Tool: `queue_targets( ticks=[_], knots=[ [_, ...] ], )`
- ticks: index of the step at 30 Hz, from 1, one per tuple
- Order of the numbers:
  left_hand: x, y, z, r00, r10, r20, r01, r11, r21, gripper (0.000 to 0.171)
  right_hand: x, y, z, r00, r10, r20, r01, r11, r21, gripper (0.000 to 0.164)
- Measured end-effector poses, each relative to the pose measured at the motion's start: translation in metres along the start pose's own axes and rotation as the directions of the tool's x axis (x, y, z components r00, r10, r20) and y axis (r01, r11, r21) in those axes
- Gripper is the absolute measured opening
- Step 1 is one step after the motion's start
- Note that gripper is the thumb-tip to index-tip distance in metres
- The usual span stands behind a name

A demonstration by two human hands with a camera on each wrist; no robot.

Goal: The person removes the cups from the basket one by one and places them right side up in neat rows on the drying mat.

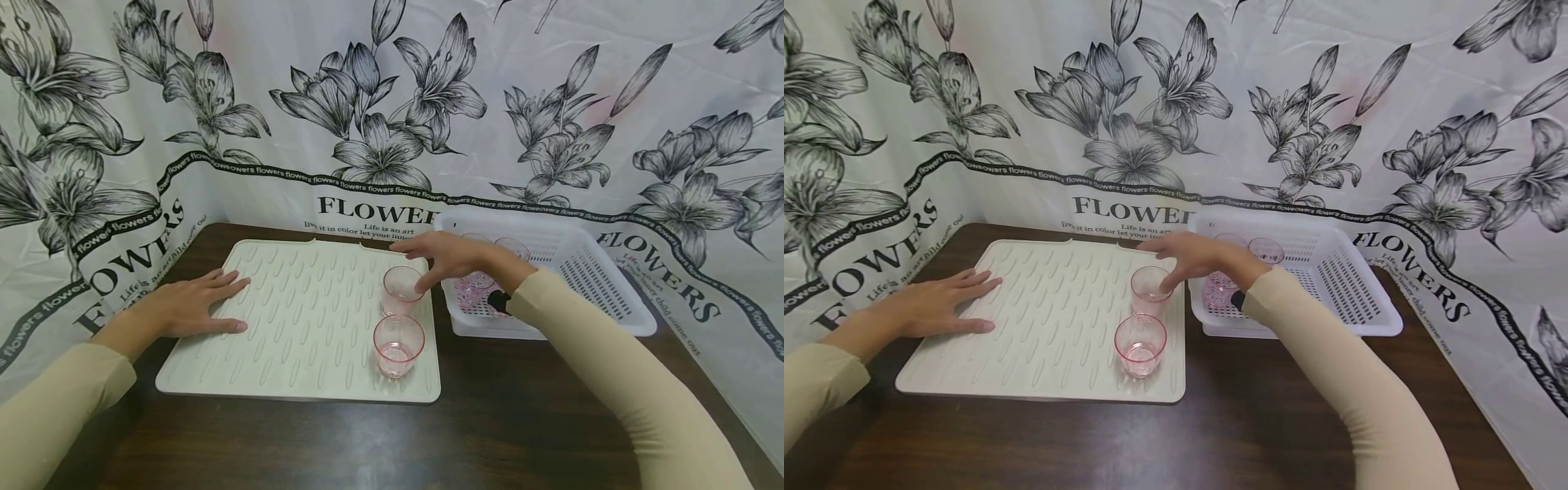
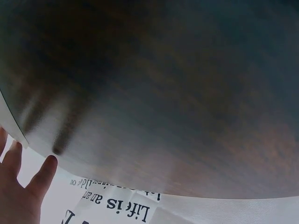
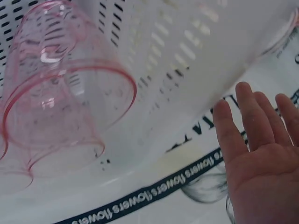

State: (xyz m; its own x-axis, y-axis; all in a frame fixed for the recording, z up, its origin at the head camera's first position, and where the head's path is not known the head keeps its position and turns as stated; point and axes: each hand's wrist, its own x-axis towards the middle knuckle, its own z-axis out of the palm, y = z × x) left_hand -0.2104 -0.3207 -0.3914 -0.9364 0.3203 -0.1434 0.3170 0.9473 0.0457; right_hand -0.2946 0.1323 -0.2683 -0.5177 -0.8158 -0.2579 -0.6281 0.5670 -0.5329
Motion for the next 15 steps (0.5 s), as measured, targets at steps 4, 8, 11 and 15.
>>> queue_targets(
  ticks=[4,8,11,15],
  knots=[
    [0.000,-0.001,0.001,1.000,0.000,0.001,0.000,1.000,0.002,0.099,-0.012,-0.001,-0.009,0.999,0.005,-0.038,-0.005,1.000,0.008,0.087],
    [0.000,-0.002,0.001,1.000,0.000,0.000,0.000,1.000,0.007,0.099,-0.027,0.002,-0.016,0.996,0.003,-0.091,0.000,0.999,0.033,0.086],
    [0.000,-0.002,0.002,1.000,0.002,-0.003,-0.002,1.000,0.010,0.099,-0.040,0.007,-0.021,0.992,0.005,-0.130,0.006,0.997,0.078,0.085],
    [0.000,-0.003,0.002,1.000,0.003,-0.003,-0.003,1.000,0.016,0.099,-0.058,0.015,-0.028,0.984,0.016,-0.179,0.004,0.994,0.113,0.086]
  ],
)
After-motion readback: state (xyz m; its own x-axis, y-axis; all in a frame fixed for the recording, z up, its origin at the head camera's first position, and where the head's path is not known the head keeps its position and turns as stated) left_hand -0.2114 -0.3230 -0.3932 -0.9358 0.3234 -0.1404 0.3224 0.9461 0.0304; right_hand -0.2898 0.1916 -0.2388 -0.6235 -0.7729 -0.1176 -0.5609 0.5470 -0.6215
